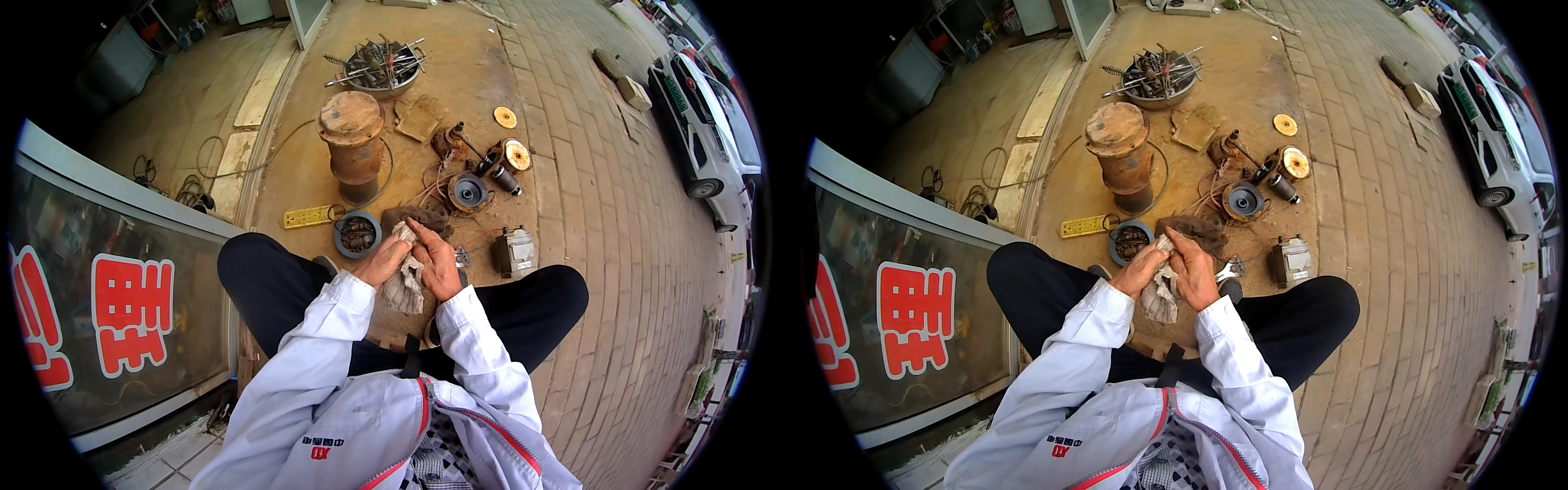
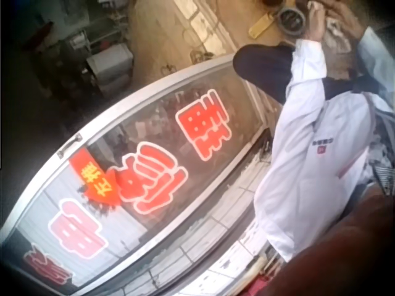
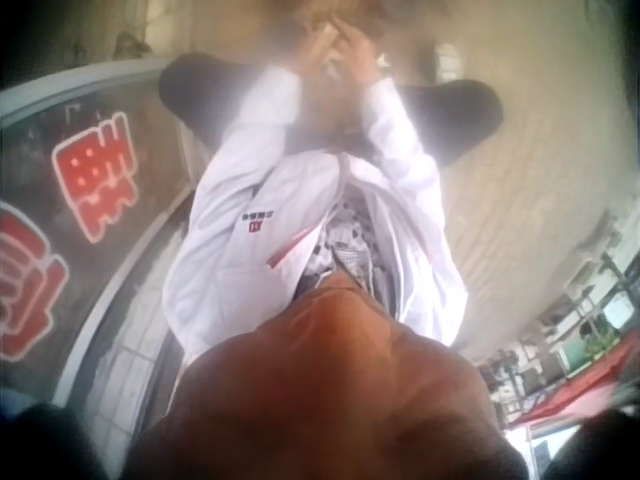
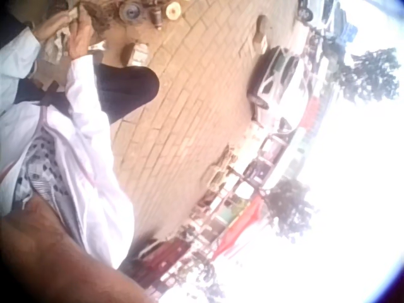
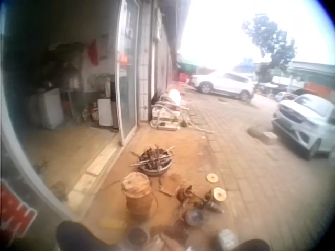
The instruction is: The person sits on the ground and works on a cylindrical mechanical part, using a blue tool to manipulate internal components. They repeatedly insert and remove small metal pieces, wipe the part with a cloth, and inspect the interior before placing a cover on top.
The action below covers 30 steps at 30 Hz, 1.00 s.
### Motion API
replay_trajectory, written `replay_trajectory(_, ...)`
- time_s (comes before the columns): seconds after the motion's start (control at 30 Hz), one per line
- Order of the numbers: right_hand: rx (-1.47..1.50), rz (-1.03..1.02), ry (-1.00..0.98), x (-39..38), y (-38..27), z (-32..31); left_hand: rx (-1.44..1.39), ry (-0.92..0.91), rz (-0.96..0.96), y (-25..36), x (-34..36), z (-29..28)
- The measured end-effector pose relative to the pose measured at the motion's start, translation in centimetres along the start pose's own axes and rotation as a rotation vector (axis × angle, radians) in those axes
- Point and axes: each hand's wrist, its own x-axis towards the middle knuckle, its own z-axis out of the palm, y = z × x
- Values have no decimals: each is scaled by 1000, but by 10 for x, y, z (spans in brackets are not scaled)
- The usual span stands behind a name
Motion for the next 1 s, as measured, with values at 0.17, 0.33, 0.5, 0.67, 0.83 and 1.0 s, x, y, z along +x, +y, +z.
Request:
replay_trajectory(0.17,-283,-89,123,-4,-4,3,215,-16,49,17,-8,6)
replay_trajectory(0.33,-358,38,188,-6,-6,2,792,373,259,33,-11,27)
replay_trajectory(0.5,-438,94,199,-5,-9,-5,1001,517,205,42,-15,21)
replay_trajectory(0.67,29,170,229,3,-8,-14,206,324,101,54,-19,14)
replay_trajectory(0.83,690,248,138,7,-28,-36,-405,43,49,74,-38,21)
replay_trajectory(1.0,864,282,178,5,-26,-53,-556,-171,23,92,-51,12)
